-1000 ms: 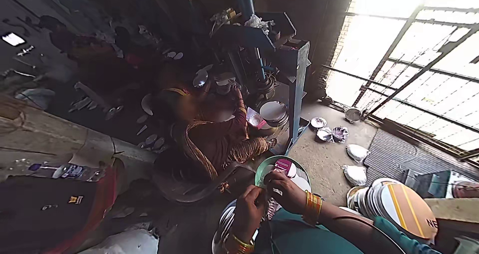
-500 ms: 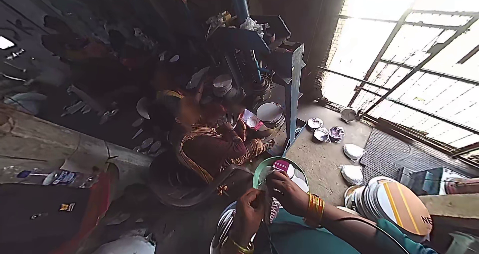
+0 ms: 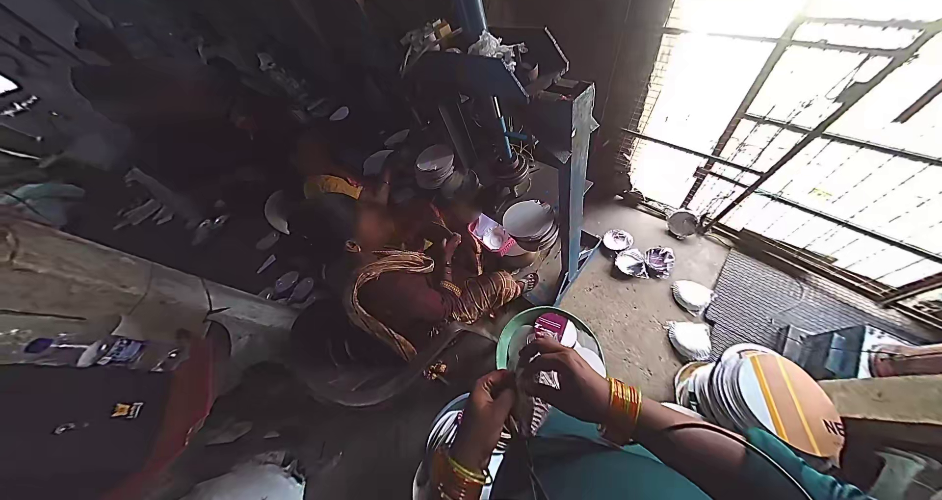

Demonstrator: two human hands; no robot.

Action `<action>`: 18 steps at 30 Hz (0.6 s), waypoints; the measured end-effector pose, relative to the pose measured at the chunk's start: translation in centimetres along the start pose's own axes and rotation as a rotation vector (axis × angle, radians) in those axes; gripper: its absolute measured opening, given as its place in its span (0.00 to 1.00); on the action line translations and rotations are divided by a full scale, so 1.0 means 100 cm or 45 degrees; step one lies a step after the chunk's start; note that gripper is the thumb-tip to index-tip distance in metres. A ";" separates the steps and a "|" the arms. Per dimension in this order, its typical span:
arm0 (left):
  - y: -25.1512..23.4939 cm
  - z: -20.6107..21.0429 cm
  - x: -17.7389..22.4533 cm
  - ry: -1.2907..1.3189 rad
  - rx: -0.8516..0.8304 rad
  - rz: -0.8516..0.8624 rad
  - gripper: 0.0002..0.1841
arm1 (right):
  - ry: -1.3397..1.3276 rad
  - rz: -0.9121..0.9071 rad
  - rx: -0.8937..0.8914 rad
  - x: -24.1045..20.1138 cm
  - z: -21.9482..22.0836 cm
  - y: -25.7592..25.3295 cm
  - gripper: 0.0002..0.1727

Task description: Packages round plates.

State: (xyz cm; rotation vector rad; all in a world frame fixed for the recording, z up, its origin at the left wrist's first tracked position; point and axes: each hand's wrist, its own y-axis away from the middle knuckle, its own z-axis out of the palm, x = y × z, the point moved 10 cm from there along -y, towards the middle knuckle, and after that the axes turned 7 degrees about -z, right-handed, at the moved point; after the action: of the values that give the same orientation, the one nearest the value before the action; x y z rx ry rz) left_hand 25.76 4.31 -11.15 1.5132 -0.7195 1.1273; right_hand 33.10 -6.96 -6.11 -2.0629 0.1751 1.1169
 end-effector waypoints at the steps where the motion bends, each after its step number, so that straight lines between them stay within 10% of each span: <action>1: 0.000 0.000 0.002 0.001 0.012 0.005 0.10 | -0.010 0.028 0.012 0.002 -0.001 0.000 0.04; 8: 0.001 0.004 0.025 -0.224 -0.059 0.129 0.08 | -0.068 0.109 0.021 0.004 -0.008 -0.009 0.03; 18: 0.016 0.008 0.060 -1.088 0.438 0.658 0.08 | 0.201 0.014 0.021 0.010 0.002 0.000 0.06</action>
State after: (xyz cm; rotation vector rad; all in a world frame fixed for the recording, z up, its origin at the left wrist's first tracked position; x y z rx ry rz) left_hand 26.77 3.84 -4.97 2.2071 -1.6294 0.9680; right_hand 33.59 -6.63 -6.89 -2.1379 0.2724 0.9561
